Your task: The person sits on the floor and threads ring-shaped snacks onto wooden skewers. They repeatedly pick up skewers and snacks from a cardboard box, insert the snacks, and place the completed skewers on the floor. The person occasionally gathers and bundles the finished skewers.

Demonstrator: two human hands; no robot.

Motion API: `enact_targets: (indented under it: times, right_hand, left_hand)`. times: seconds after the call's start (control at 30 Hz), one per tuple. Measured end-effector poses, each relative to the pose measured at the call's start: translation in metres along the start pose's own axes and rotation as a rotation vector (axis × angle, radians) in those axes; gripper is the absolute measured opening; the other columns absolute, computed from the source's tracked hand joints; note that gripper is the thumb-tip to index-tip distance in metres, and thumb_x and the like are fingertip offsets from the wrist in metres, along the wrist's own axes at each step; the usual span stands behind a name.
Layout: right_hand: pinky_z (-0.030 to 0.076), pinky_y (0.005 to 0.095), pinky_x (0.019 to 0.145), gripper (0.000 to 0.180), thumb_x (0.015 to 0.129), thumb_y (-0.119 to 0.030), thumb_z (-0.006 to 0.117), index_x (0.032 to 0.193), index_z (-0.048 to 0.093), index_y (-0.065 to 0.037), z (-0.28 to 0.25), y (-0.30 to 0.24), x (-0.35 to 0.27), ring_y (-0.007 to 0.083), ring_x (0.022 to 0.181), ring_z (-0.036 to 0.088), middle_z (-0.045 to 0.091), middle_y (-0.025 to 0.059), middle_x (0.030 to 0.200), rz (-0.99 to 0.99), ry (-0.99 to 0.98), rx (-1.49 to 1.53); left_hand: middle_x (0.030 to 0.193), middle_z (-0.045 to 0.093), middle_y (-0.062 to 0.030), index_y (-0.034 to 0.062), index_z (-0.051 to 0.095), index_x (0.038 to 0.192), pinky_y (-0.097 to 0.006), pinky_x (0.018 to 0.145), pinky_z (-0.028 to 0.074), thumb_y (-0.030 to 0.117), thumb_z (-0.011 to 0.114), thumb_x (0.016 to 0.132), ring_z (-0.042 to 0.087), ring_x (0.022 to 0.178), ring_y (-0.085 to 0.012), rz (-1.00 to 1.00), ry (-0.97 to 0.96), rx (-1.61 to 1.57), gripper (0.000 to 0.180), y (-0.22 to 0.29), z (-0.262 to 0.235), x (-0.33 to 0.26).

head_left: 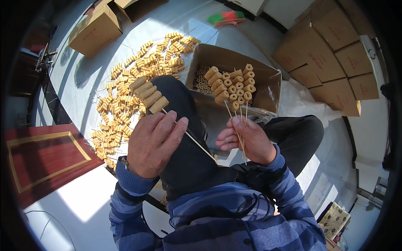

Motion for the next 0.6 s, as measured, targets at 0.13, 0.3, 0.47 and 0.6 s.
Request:
enact_targets:
  times: [0.13,0.3,0.47,0.6]
  right_hand:
    - [0.061,0.0354,0.084,0.036,0.11,-0.035,0.034,0.11,0.05,-0.003,0.0,0.012,-0.037,0.027,0.095,0.072,0.069,0.0183,0.102,-0.005,-0.06,0.031]
    - [0.039,0.0224,0.041,0.032,0.108,-0.036,0.044,0.104,0.051,-0.005,-0.011,0.015,-0.072,0.0117,0.041,0.049,0.055,0.0026,0.065,-0.031,0.028,0.1]
    - [0.032,0.0213,0.041,0.03,0.108,-0.035,0.046,0.104,0.049,-0.005,-0.008,0.015,-0.076,0.0084,0.041,0.038,0.042,-0.0017,0.062,-0.134,0.084,0.104]
    - [0.032,0.0214,0.042,0.03,0.108,-0.034,0.046,0.106,0.049,-0.004,-0.009,0.012,-0.078,0.0082,0.044,0.037,0.041,-0.0017,0.064,-0.168,0.031,0.114]
  left_hand:
    - [0.118,0.059,-0.0128,0.0021,0.062,0.122,-0.041,0.087,0.051,0.014,0.064,0.077,0.058,0.106,-0.0301,0.272,-0.113,-0.113,0.047,0.06,0.033,0.043]
    - [0.119,0.059,-0.0122,0.0013,0.062,0.122,-0.041,0.09,0.051,0.014,0.064,0.076,0.059,0.108,-0.0292,0.315,-0.14,-0.176,0.048,0.093,0.054,0.055]
    - [0.124,0.058,-0.0141,0.0016,0.059,0.127,-0.04,0.095,0.049,0.009,0.063,0.086,0.058,0.113,-0.0318,0.201,0.011,-0.273,0.042,0.095,0.056,0.05]
    - [0.134,0.053,-0.0137,0.0014,0.046,0.141,-0.04,0.102,0.047,0.015,0.055,0.102,0.057,0.118,-0.0284,-0.423,0.326,-0.897,0.042,0.087,0.057,0.033]
Point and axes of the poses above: each hand's wrist, its own x-axis towards the middle knuckle, its own z-axis out of the palm, y = z × x, the point moved 1 cm from there along x, towards the middle knuckle
